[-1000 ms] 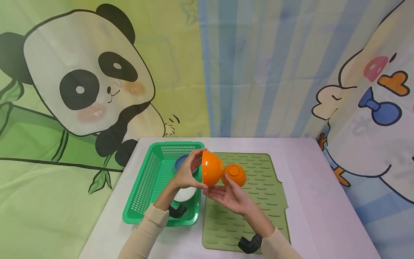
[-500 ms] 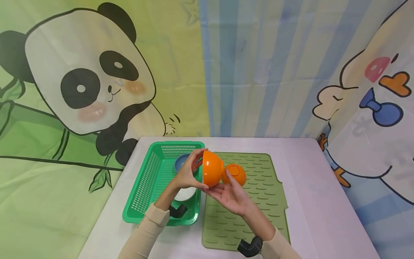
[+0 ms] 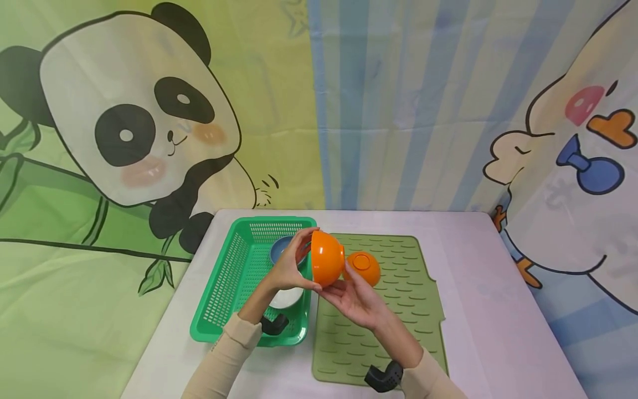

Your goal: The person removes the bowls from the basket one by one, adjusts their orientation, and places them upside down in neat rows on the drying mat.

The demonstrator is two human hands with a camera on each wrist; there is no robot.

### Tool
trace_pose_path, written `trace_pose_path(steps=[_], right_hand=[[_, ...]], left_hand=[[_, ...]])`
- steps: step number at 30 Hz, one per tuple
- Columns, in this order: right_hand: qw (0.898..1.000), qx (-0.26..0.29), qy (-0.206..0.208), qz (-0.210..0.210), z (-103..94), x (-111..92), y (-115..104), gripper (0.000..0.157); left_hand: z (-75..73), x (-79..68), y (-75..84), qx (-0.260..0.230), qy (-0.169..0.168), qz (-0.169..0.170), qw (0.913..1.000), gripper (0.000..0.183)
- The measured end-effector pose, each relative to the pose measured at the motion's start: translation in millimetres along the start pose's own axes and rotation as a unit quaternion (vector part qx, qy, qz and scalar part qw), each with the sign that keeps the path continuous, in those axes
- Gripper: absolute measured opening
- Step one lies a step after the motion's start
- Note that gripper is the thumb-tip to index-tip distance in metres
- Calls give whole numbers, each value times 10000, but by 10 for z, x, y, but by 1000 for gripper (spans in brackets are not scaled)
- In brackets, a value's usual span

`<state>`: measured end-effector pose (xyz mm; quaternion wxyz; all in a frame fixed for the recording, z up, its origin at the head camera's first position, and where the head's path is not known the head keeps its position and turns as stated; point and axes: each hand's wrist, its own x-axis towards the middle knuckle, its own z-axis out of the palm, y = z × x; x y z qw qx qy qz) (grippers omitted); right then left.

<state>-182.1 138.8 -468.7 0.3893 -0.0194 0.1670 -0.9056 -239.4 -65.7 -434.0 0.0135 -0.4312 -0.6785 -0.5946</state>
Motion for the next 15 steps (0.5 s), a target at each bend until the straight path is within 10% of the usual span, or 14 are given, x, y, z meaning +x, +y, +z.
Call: trace_pose_path(steps=[7, 15], right_hand=[[9781, -1543, 1292, -533, -1, 18, -80, 71], [8861, -3916, 2348, -801, 22, -49, -328, 58]], left_hand=[[-73, 3, 5, 43, -22, 262, 9996, 104], [-153, -18, 42, 957, -260, -19, 9951, 117]])
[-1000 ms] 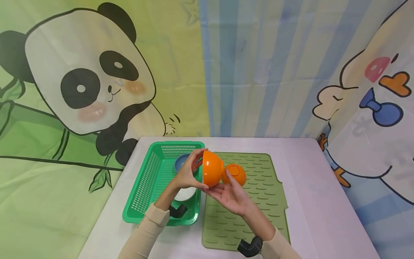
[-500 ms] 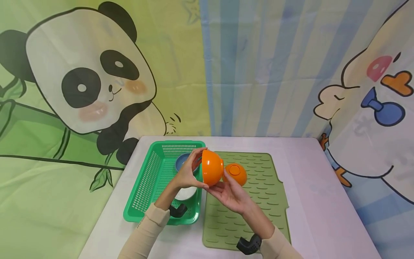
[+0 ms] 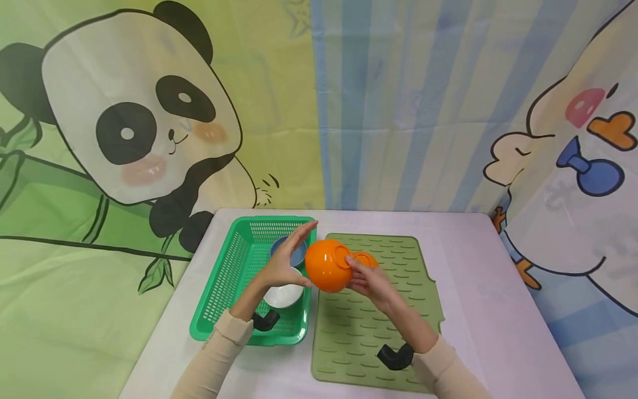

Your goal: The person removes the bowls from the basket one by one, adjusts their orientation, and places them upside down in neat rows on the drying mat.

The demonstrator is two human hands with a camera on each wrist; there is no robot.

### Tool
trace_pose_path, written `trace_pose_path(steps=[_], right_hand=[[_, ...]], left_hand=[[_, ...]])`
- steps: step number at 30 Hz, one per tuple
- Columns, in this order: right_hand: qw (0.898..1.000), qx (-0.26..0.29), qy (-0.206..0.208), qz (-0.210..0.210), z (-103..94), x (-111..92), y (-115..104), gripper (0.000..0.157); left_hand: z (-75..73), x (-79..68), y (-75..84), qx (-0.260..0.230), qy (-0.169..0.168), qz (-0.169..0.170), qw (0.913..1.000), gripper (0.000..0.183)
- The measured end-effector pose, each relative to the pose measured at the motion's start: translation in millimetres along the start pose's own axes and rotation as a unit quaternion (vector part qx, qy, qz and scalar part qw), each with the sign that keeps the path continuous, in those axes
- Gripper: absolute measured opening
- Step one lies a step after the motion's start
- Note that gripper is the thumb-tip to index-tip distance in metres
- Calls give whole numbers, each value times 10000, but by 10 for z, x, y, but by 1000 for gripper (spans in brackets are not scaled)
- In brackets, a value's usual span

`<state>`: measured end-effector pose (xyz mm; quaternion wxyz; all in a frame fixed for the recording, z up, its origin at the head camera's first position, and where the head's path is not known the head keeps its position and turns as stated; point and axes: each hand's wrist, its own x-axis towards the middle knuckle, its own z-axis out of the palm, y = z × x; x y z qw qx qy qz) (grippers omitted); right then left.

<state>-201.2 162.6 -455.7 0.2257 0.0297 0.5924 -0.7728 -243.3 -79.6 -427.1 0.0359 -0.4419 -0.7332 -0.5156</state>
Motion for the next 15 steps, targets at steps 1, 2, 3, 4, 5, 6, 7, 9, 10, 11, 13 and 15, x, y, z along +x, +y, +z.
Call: trace_pose_path(steps=[1, 2, 3, 4, 5, 6, 7, 9, 10, 11, 13, 15], right_hand=[[9996, -276, 45, 18, -21, 1, -34, 56], [9986, -512, 86, 47, -38, 5, -69, 54], [9973, -724, 113, 85, -53, 11, -106, 53], [9956, -925, 107, 127, -64, 13, -145, 52], [9934, -1134, 95, 158, -75, 13, -184, 52], [9909, -1332, 81, 185, -82, 11, -222, 52], [9883, -1513, 62, 201, -91, 10, -260, 53], [9837, -1782, 48, 223, -98, 6, -331, 56], [9818, -1886, 59, 223, -98, 5, -364, 58], [9797, -1993, 52, 204, -95, 4, -394, 59], [9770, -2123, 24, 186, -89, 6, -443, 62], [9753, -2199, -18, 198, -75, 10, -479, 63]], left_hand=[[8, -8, -38, 171, -48, -75, 9998, 119], [17, -18, -77, 341, -96, -157, 9992, 120], [28, -27, -119, 464, -152, -228, 9985, 121], [42, -39, -166, 575, -212, -288, 9977, 121], [58, -48, -218, 655, -275, -312, 9970, 123], [72, -54, -241, 728, -337, -340, 9962, 123], [87, -59, -260, 762, -407, -340, 9957, 123], [118, -65, -287, 788, -520, -321, 9950, 122], [132, -68, -295, 808, -547, -306, 9948, 122], [145, -71, -305, 807, -558, -298, 9947, 121], [165, -75, -317, 800, -542, -300, 9949, 120], [177, -77, -328, 771, -470, -299, 9955, 118]])
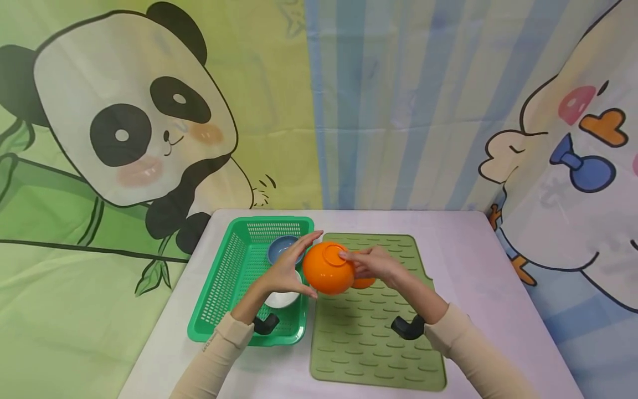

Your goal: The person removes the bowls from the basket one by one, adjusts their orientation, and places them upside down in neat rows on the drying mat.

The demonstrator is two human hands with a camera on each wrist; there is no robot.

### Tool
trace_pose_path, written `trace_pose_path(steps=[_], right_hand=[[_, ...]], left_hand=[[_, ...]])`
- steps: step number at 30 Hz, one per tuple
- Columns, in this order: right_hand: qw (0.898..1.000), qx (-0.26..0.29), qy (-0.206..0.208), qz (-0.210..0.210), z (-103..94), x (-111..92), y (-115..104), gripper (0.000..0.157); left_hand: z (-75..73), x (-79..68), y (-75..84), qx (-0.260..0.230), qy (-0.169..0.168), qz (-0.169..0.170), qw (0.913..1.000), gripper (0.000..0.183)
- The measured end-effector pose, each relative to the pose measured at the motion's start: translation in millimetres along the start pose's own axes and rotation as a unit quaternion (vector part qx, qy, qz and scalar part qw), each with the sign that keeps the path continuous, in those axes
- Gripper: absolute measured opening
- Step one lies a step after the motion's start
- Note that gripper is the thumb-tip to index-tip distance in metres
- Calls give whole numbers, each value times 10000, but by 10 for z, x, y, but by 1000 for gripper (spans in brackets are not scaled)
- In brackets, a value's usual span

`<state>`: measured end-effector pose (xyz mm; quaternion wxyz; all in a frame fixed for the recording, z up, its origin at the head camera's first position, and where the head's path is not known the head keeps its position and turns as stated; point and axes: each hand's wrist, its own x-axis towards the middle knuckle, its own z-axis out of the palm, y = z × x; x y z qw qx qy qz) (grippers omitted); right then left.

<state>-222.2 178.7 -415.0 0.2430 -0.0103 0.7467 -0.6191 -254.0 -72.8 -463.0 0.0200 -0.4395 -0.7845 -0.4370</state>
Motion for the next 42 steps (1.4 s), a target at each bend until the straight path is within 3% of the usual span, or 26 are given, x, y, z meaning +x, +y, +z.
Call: trace_pose_path(steps=[9, 20, 25, 29, 32, 35, 39, 42], right_hand=[[9995, -182, -247, -15, 6, 42, -72, 65], [9986, -487, -190, 12, 3, 32, -137, 69], [9946, -933, -58, -455, 16, -30, -164, 73], [9757, -1489, 84, -1606, 13, -79, -117, 70], [9497, -1653, 128, -2655, -4, -80, -27, 75], [9211, -1770, 108, -3467, 1, -62, 64, 91], [8895, -2280, 282, -3949, 41, -38, 142, 106], [8820, -2510, 387, -3969, 65, -23, 177, 108]], left_hand=[[1, -4, -39, -226, 119, 205, 9995, 110], [12, -8, -17, -123, 305, 329, 9989, 103], [-28, 22, 132, -155, 690, 633, 9955, 100], [-89, 52, 301, -330, 889, 824, 9921, 98], [-99, 64, 349, -457, 919, 821, 9913, 96], [-90, 69, 367, -548, 950, 789, 9908, 95], [-71, 72, 379, -613, 1029, 810, 9895, 96], [-55, 77, 386, -649, 1067, 866, 9884, 96]])
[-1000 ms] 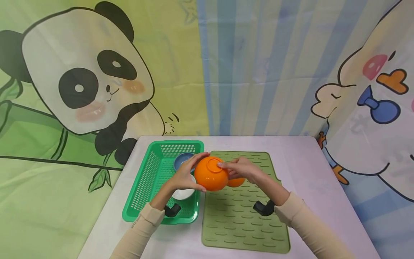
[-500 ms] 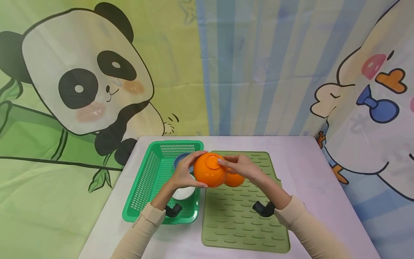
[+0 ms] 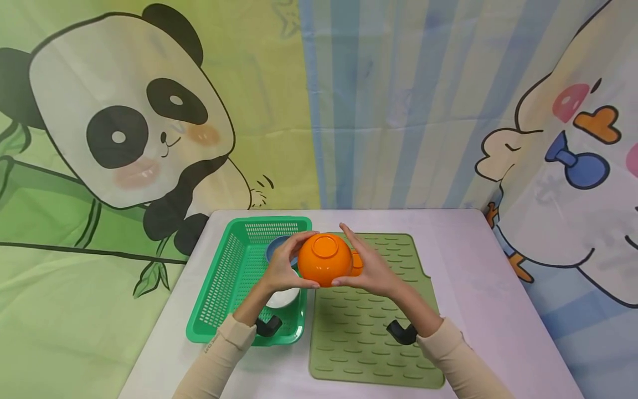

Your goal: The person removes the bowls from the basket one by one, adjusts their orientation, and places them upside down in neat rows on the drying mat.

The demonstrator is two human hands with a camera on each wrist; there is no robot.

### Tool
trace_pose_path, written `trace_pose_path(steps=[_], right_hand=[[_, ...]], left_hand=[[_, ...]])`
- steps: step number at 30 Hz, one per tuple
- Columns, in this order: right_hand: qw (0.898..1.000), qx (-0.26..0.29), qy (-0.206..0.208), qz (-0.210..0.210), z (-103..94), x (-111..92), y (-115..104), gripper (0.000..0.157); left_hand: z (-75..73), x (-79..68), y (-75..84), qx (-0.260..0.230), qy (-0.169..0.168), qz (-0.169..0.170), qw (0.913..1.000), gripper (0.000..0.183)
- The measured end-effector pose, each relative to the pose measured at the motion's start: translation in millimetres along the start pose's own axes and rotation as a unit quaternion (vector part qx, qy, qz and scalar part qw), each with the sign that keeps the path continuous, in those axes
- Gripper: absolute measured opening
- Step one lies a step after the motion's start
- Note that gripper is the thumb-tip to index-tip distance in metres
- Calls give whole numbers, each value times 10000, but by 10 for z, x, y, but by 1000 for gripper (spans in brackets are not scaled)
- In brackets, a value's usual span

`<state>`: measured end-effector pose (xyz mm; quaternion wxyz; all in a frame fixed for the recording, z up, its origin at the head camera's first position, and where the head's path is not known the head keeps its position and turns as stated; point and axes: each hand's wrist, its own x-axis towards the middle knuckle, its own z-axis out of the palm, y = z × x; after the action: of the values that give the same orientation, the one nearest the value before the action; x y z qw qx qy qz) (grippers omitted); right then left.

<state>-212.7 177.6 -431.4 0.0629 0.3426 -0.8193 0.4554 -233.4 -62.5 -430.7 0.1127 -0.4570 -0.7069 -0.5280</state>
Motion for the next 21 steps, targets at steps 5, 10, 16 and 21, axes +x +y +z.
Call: trace_pose_path(steps=[5, 10, 16, 21], right_hand=[[9999, 88, -46, -101, 42, 18, 12, 105], [9992, 115, -61, -386, 30, 53, -81, 101], [9987, 108, -167, -474, -88, 71, -255, 92], [9983, 378, -335, -301, -226, 2, -106, 89]], left_hand=[[-10, -3, 4, -26, 10, 7, 10000, 97], [-21, 0, 10, 15, 29, 4, 10000, 97], [51, 28, -21, 204, 29, -78, 9998, 98], [254, 45, -261, 440, -121, -467, 9979, 104]])
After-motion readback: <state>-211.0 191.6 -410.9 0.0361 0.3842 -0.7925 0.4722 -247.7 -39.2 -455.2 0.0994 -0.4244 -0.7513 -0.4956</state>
